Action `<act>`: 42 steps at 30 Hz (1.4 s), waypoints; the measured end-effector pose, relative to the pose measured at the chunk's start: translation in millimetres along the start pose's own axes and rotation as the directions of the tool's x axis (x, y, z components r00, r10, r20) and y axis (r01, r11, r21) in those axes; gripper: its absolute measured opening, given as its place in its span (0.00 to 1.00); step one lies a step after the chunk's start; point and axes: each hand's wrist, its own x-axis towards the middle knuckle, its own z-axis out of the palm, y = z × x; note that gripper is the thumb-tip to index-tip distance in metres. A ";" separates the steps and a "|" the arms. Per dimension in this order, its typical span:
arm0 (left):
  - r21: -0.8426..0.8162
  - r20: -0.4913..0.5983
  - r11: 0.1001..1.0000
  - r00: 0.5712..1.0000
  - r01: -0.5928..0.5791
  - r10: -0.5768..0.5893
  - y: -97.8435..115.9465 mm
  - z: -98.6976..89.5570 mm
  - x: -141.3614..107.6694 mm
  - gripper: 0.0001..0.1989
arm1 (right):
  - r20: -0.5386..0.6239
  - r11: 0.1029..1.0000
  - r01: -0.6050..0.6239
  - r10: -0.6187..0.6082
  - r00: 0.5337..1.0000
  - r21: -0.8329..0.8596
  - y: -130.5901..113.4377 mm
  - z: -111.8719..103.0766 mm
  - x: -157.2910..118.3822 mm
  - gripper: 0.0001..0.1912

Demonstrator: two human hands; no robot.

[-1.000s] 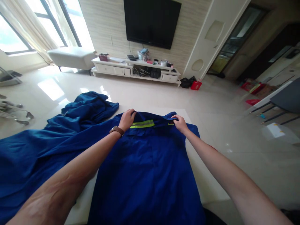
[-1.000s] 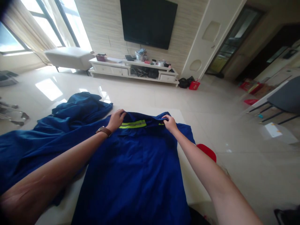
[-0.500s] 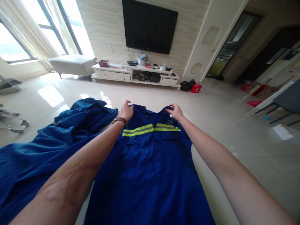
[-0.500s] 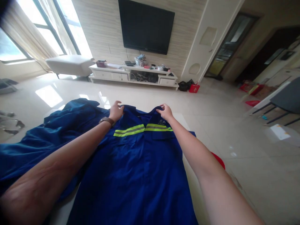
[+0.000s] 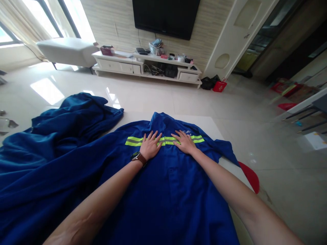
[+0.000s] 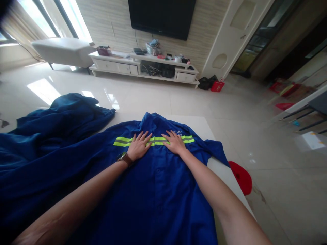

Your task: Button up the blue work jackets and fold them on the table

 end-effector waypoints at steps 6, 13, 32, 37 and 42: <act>-0.014 0.038 1.000 0.999 -0.015 0.015 11.9 -15.0 -38.5 0.22 | 0.005 0.999 0.003 -0.002 1.000 -0.037 -29.0 0.5 -41.0 0.27; -0.114 -0.063 0.956 0.958 0.271 -0.280 -22.2 -48.3 66.2 0.25 | -0.246 0.962 -0.207 0.247 0.937 0.178 -5.6 -28.6 34.3 0.18; -0.423 0.028 0.900 0.994 0.106 -0.104 -70.5 -41.3 104.8 0.19 | -0.254 0.922 -0.014 0.120 0.960 0.386 25.0 -28.0 98.9 0.18; -0.441 -0.043 0.898 0.999 -0.012 -0.008 -67.3 -35.7 100.9 0.16 | -0.358 0.869 0.070 0.127 0.925 0.490 20.4 -24.1 94.4 0.17; -0.321 -0.039 0.940 0.993 -0.116 0.110 -75.0 -31.6 79.8 0.18 | -0.338 0.929 0.116 0.010 0.941 0.352 27.1 -19.1 69.2 0.16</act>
